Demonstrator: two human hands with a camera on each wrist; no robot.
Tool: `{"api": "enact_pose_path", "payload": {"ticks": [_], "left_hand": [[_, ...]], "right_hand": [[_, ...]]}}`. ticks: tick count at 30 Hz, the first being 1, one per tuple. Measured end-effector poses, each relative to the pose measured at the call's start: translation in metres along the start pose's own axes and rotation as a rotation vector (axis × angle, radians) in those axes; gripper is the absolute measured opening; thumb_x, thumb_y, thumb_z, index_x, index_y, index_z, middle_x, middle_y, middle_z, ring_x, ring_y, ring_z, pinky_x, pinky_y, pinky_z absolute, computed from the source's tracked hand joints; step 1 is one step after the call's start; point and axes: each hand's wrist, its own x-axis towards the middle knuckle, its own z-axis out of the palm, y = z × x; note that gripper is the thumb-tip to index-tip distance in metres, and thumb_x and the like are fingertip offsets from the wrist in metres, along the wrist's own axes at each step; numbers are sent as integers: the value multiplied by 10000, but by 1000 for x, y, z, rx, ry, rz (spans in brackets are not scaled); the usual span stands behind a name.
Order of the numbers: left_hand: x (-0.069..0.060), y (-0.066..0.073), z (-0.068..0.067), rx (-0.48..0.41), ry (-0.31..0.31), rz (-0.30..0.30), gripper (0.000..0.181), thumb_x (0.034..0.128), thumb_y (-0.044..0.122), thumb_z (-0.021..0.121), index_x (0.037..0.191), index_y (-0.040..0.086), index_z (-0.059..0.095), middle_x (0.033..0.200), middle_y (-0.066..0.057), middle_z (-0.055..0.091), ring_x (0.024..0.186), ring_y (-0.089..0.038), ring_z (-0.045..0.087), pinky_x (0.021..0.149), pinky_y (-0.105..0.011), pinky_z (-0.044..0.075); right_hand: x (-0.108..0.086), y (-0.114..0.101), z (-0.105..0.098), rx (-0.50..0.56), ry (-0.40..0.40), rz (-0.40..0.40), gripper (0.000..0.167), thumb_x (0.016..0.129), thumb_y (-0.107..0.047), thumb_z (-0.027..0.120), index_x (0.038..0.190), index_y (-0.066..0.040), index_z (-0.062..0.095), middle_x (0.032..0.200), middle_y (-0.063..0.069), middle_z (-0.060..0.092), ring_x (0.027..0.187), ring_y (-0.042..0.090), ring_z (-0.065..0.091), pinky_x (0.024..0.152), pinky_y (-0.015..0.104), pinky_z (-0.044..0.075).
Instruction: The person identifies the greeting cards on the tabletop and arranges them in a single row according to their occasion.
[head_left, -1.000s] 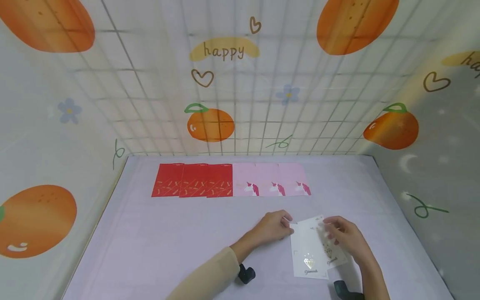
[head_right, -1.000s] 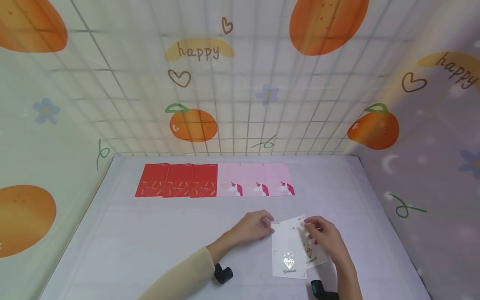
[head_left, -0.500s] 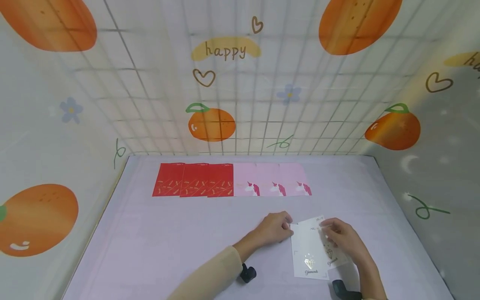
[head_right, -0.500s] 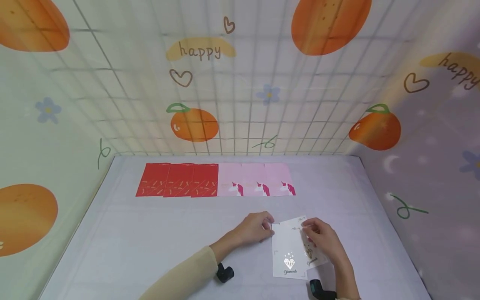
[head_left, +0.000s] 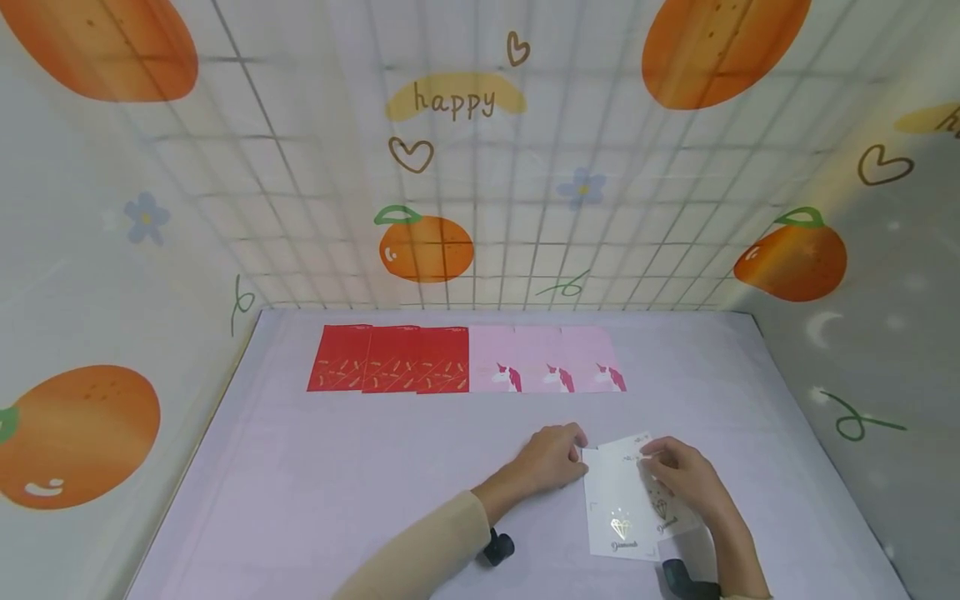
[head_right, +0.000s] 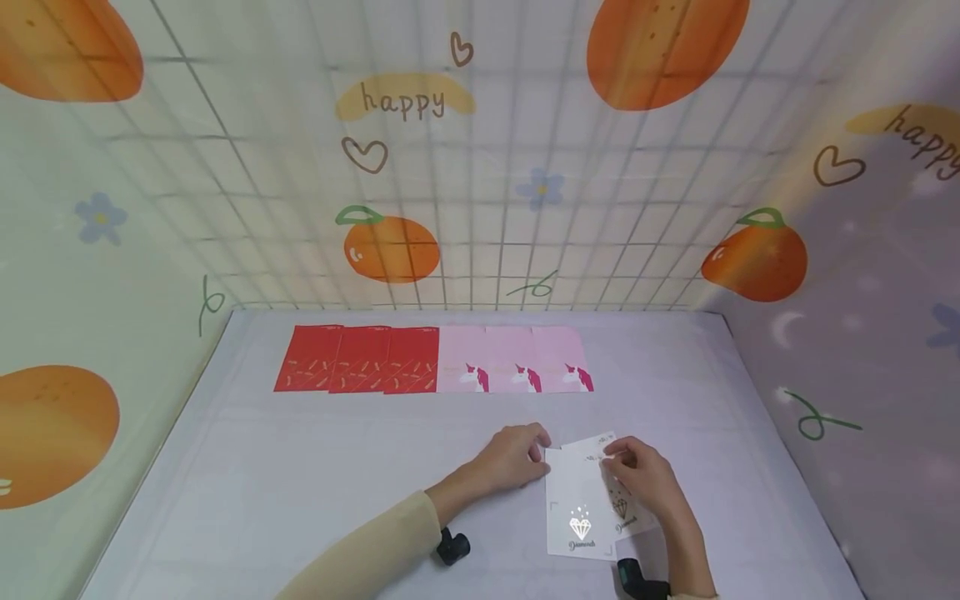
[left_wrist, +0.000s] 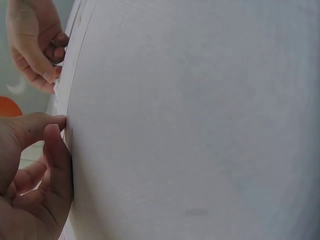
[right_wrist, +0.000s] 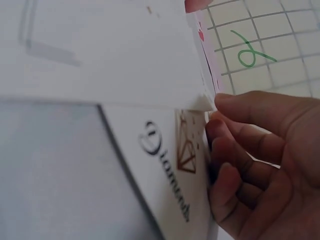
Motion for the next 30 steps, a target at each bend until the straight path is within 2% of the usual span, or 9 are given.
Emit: {"api": "enact_pose_path", "payload": {"ticks": [5,11,22,26,30], "left_hand": [[-1,1,0,19,7,-4,296,878,187,779,1151,134,677,777,87,584,662,-29,526,575,-162,466],[-2,1,0,32,4,-1,286,884,197,775,1147,134,680,781,89,574,666,-30,518,572,-159,460],[-4,2,1,15,2,-22,301,885,205,778,1159,158,664,784,102,558,654,-28,517,563,-154,465],[-5,3,0,16,7,-10,298,888,203,774,1159,151,664,789,100,561,656,-30,518,562,-151,465],[-4,1,1,21,9,-6,297,889,207,772,1161,155,664,806,95,572,678,-28,521,580,-151,466]], "right_hand": [[1,0,2,-16,3,-9,249,956,-164,651,1150,-7,648,1040,145,687,870,247,627,723,381,520],[4,1,3,-29,-3,-7,240,959,-179,648,1133,-13,654,1082,169,678,912,275,626,779,457,531],[3,-3,1,4,-12,14,213,968,-165,644,1106,-3,647,1024,136,667,834,243,597,680,337,501],[1,-4,0,21,-7,3,202,970,-147,636,1102,5,648,1008,136,667,817,241,593,659,326,493],[1,-4,0,38,1,-5,199,973,-152,632,1093,6,648,1040,159,668,846,253,609,703,361,535]]}}
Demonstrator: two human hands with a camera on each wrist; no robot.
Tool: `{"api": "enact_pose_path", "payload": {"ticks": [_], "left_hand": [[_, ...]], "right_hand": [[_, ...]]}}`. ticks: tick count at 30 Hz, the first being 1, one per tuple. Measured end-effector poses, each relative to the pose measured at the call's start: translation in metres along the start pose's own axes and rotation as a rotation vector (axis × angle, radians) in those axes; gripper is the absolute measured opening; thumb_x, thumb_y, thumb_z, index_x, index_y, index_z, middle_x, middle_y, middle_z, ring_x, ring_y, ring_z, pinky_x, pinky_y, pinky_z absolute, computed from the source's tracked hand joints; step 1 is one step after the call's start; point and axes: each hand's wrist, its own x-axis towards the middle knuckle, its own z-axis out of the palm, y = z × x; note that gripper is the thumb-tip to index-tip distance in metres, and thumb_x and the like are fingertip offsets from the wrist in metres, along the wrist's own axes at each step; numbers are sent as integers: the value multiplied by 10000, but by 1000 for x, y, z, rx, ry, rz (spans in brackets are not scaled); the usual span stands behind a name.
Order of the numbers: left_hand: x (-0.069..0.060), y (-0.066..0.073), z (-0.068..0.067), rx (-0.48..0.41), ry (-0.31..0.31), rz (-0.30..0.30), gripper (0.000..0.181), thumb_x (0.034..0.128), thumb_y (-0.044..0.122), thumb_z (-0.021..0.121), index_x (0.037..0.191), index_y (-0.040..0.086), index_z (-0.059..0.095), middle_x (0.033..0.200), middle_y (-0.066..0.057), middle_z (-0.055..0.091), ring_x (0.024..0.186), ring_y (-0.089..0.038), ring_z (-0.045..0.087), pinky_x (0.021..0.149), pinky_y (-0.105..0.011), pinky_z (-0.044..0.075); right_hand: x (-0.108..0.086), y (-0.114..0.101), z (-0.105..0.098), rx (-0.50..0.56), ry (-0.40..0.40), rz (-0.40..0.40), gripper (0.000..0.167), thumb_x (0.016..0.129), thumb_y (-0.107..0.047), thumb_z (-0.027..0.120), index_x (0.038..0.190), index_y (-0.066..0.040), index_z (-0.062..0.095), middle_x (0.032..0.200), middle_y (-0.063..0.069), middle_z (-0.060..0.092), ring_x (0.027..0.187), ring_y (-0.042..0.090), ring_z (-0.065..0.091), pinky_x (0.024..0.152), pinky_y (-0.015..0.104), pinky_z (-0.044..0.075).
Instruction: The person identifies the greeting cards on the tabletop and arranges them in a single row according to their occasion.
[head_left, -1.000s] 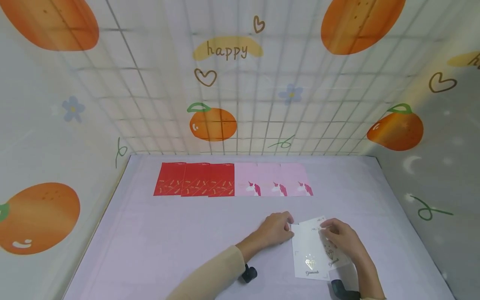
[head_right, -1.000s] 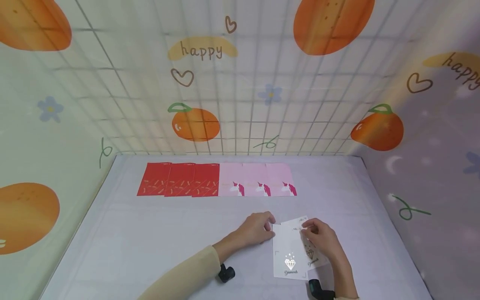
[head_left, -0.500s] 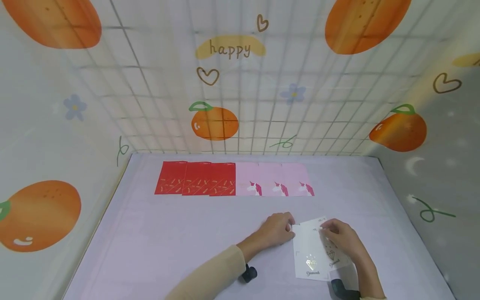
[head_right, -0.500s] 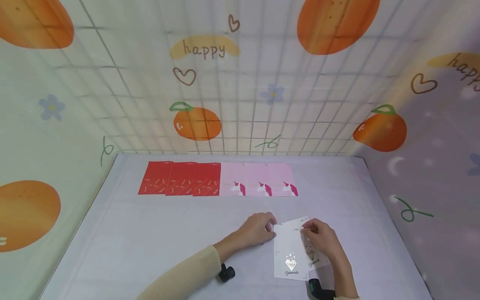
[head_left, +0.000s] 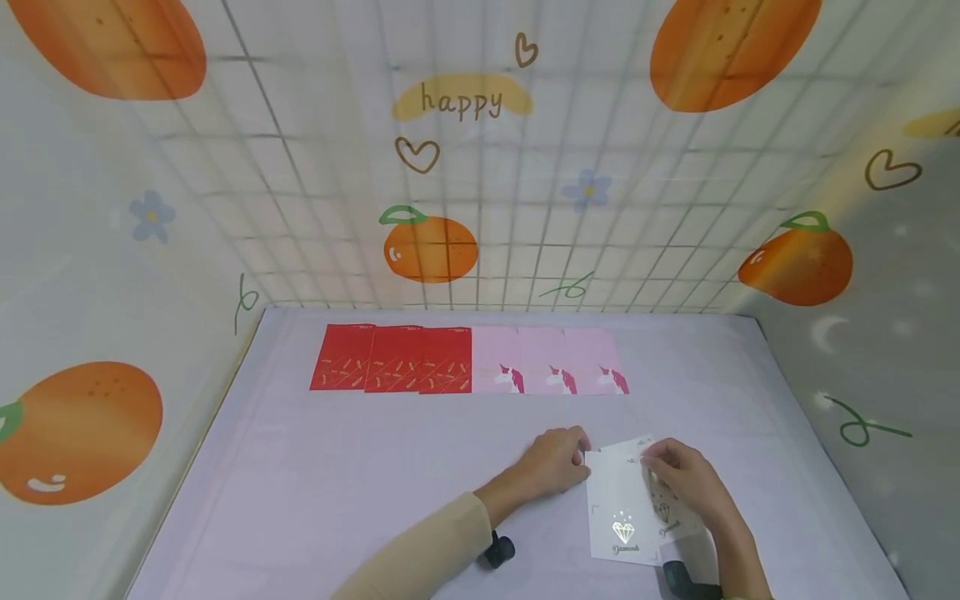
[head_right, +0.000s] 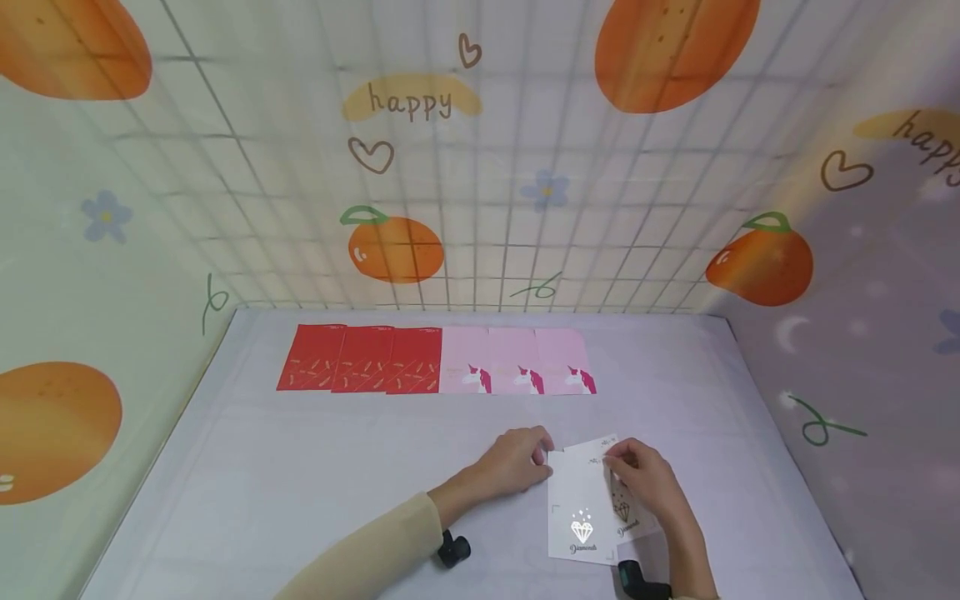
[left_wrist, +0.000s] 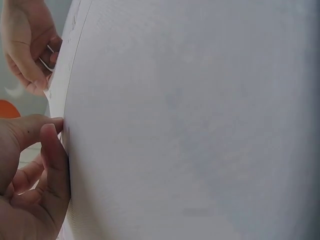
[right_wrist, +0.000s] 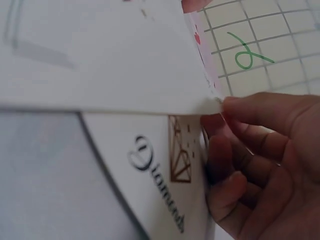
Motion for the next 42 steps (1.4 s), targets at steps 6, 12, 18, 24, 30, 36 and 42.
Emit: {"api": "enact_pose_path", "payload": {"ticks": [6,12,18,24,30,36,42], "left_hand": [[1,-4,2,-40,0,24,286,892,208,767,1153,153,663,847,100,616,705,-10,540,614,-163,479],[-3,-9,0,-247,-37,-5,334,912,199,749,1212,136,617,833,117,662,575,-63,606,574,-208,508],[-10,-13,-3,-375,-71,-64,312,900,228,759,1176,161,630,877,123,680,613,-81,647,619,-213,535],[-20,-14,-4,-509,-138,-108,254,890,163,763,1112,148,641,823,78,690,642,-127,678,605,-252,568],[-28,-14,-2,-618,-188,-115,210,885,80,750,1056,109,631,776,24,703,644,-180,697,580,-297,583],[-35,-15,-3,-649,-210,-97,197,899,75,731,1071,100,637,768,-9,701,640,-191,698,590,-305,587],[-38,-18,-3,-672,-215,-76,165,905,54,706,1054,94,646,755,-35,705,636,-194,701,602,-298,588]], "right_hand": [[0,4,1,51,1,-5,224,987,-188,622,1102,2,640,1109,189,667,878,263,632,704,369,550],[1,5,-2,135,0,-11,255,1010,-213,605,1150,0,613,993,132,668,797,248,600,640,319,513],[-1,0,-6,207,12,-26,294,1033,-220,573,1204,19,573,996,129,654,838,242,620,671,311,533],[-2,-5,-8,235,23,-29,304,1054,-222,529,1240,17,555,1039,149,643,866,242,617,692,300,528],[-1,-8,-8,264,67,-56,323,1057,-242,522,1242,21,551,1032,161,635,852,231,614,673,291,532],[1,-14,-11,284,90,-53,350,1055,-267,519,1252,21,545,1047,174,625,857,227,611,671,295,537],[3,-17,-11,289,98,-50,385,1055,-296,516,1262,27,541,1066,184,623,863,218,612,682,280,532]]}}
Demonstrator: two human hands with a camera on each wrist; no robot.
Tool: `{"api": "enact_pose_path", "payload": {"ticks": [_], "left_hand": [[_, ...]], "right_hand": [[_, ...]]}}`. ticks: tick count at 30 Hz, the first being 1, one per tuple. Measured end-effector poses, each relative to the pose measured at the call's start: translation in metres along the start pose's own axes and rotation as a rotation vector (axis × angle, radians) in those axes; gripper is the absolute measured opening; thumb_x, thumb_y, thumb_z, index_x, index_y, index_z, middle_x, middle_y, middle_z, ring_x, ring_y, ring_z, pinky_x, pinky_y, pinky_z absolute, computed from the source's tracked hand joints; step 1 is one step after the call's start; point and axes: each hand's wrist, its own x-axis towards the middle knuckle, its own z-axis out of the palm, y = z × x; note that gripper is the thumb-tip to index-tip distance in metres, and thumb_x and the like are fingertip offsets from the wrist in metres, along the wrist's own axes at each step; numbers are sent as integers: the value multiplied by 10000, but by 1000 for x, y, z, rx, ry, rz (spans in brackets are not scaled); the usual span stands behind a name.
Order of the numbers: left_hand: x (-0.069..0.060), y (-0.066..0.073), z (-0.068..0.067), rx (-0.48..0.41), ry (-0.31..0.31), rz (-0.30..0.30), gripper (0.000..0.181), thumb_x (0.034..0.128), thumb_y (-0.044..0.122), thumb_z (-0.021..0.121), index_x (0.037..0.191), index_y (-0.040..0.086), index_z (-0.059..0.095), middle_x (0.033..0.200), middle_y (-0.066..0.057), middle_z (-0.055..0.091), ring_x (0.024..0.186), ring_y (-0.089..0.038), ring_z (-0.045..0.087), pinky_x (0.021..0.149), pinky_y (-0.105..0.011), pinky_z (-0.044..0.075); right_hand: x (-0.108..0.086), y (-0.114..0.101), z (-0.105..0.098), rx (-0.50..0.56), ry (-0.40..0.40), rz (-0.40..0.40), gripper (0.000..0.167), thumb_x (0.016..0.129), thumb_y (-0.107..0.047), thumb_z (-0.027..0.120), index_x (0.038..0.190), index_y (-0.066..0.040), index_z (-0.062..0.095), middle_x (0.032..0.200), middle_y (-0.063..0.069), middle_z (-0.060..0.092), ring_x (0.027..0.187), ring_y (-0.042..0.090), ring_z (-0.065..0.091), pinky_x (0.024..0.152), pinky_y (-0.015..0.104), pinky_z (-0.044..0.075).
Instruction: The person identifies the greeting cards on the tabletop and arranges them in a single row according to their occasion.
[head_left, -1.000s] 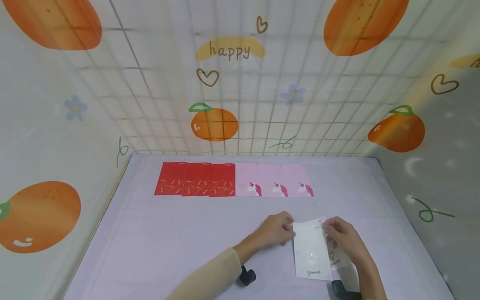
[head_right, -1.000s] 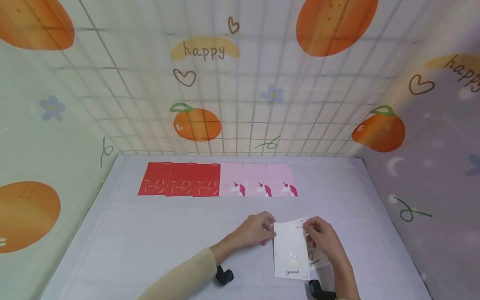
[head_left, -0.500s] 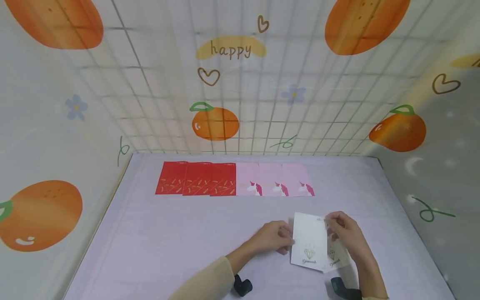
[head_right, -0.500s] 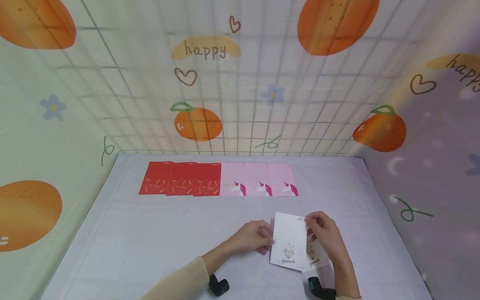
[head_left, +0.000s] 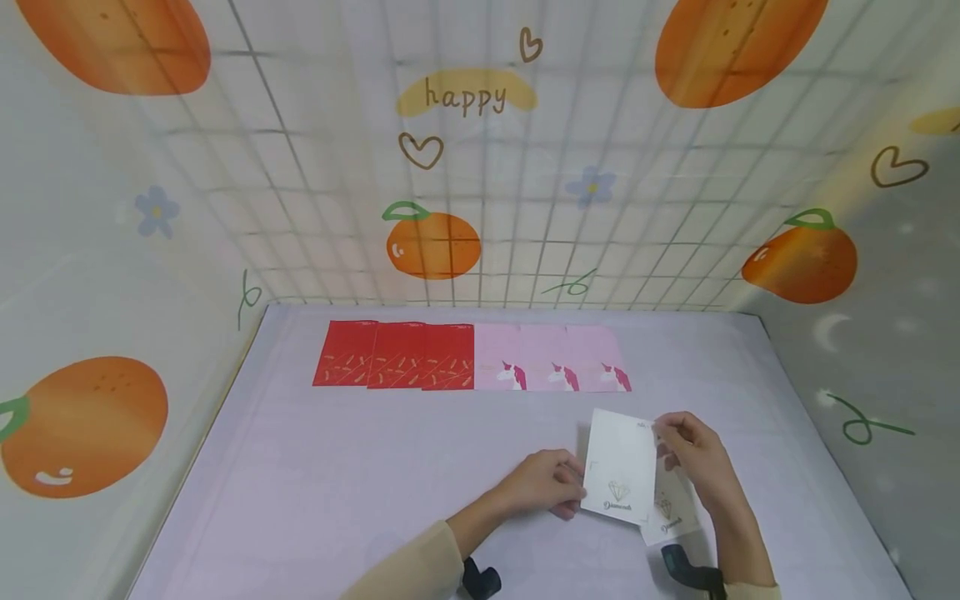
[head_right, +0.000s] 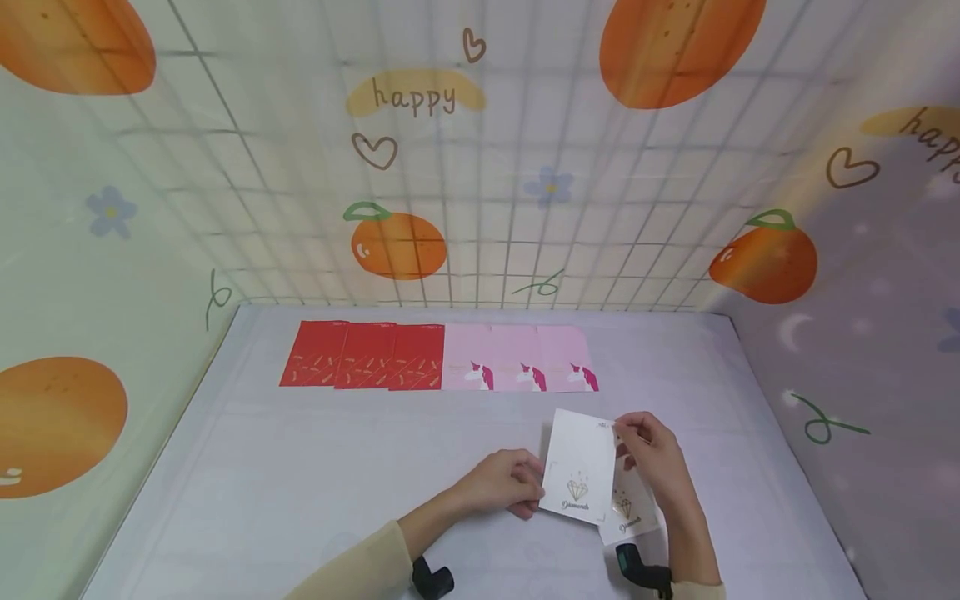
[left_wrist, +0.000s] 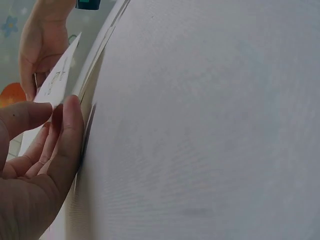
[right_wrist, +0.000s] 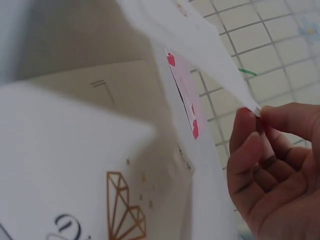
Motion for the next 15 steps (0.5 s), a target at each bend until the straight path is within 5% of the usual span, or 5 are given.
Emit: {"api": "enact_pose_path", "payload": {"ticks": [15], "left_hand": [[5,1,-13,85,128,36,169,933,150,702,1090,131,641,783,56,688,641,-125,696,654,-247,566]], "right_hand": [[-1,-2,7,88,-42,-15,442,1049,-319,530,1344,10,547,1186,215,611,921,234,643,756,281,556]]}}
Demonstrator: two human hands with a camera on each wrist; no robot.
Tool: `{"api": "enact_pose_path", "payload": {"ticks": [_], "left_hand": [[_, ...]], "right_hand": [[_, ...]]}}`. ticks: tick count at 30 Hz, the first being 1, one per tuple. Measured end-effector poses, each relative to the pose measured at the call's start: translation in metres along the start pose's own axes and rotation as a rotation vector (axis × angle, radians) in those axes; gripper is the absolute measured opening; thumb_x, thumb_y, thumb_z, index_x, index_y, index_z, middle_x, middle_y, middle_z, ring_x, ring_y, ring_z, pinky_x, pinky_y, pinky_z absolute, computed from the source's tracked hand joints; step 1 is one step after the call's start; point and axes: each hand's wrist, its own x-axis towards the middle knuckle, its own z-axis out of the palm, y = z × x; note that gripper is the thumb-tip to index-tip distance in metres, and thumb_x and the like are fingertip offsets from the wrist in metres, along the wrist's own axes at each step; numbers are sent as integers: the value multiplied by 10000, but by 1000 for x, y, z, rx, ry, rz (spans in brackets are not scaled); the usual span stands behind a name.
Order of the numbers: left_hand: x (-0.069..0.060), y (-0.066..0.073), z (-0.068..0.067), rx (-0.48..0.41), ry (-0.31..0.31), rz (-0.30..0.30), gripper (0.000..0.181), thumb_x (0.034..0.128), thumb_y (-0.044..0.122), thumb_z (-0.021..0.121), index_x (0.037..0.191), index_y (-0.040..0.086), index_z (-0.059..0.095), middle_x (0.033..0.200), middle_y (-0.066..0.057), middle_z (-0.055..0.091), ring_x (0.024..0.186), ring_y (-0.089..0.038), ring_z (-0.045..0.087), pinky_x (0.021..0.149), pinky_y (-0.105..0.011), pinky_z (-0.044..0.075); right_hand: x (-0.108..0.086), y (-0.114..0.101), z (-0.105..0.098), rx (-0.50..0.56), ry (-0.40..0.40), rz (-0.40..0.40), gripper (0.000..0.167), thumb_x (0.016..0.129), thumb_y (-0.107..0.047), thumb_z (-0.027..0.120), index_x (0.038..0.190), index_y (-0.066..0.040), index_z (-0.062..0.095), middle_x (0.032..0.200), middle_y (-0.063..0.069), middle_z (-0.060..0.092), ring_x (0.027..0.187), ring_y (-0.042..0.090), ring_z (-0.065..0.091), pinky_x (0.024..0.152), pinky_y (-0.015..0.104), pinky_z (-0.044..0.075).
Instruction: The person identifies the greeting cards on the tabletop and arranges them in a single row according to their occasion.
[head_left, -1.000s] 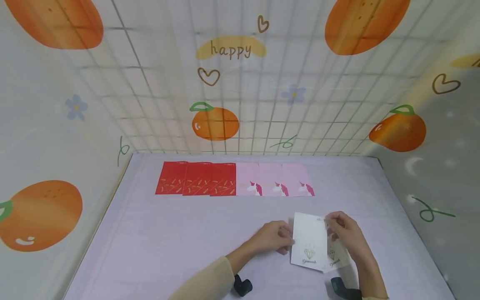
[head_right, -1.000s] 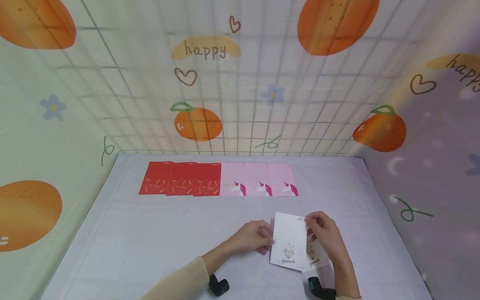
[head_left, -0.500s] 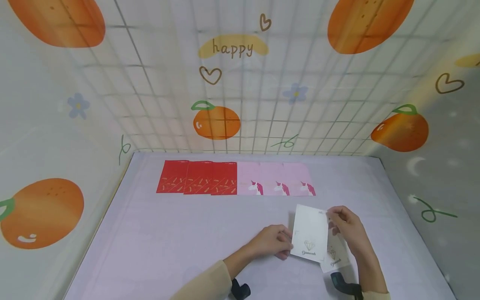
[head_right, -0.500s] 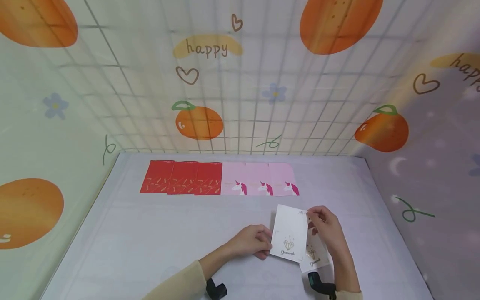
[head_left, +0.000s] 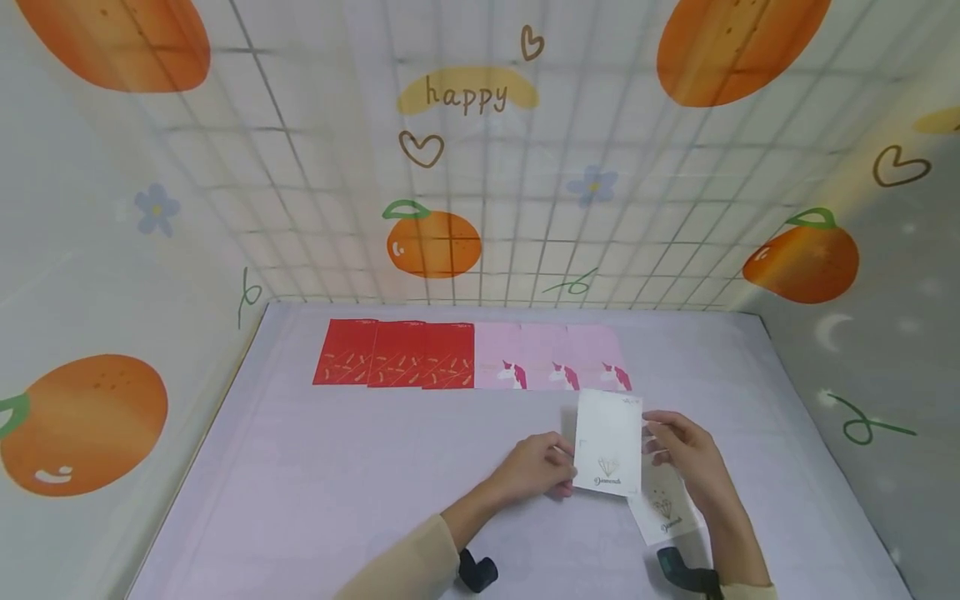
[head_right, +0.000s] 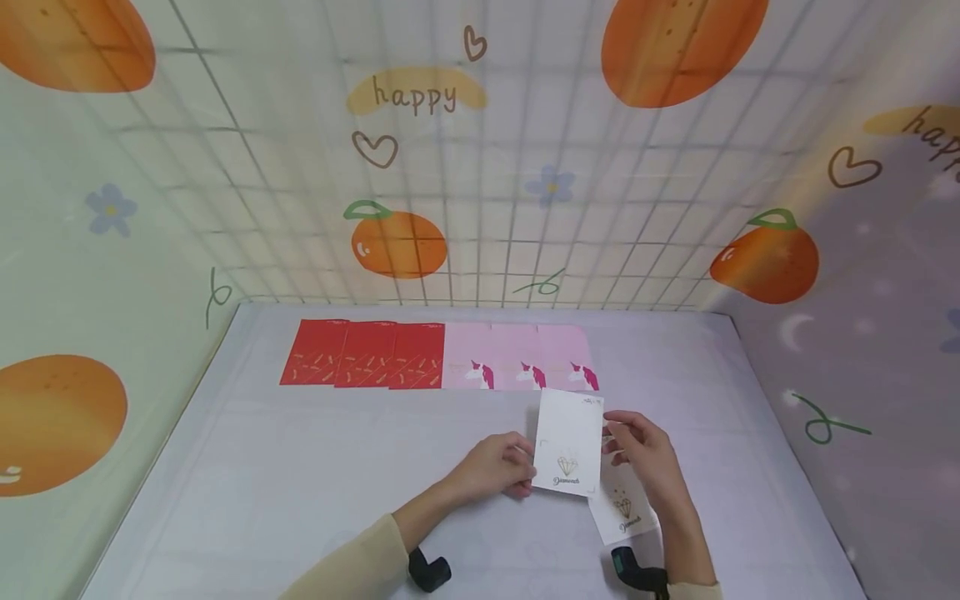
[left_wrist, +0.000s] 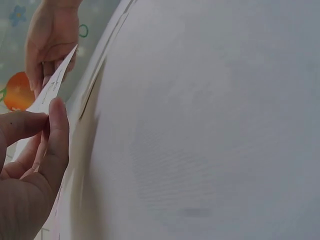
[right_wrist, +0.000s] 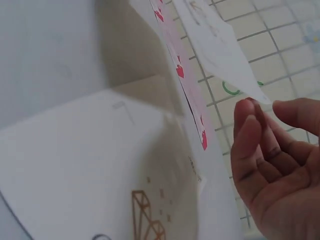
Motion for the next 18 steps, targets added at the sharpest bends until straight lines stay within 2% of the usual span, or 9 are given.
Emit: {"api": "enact_pose_path", "payload": {"ticks": [11,18], "left_hand": [[10,4,-16,-90,101,51,207,939,93,690,1134,73,622,813,3,696,667,-144,711,643,-293,588],[14,4,-23,-118,132,52,216,944,115,696,1142,75,620,824,-12,685,677,-161,717,661,-307,592]], "right_hand": [[-3,3,14,-9,-134,4,328,1025,-248,587,1243,-5,624,1101,143,675,949,292,638,757,344,557],[-5,3,17,13,-161,-39,315,1005,-229,628,1224,-2,623,1060,165,685,895,284,656,746,343,561]]}}
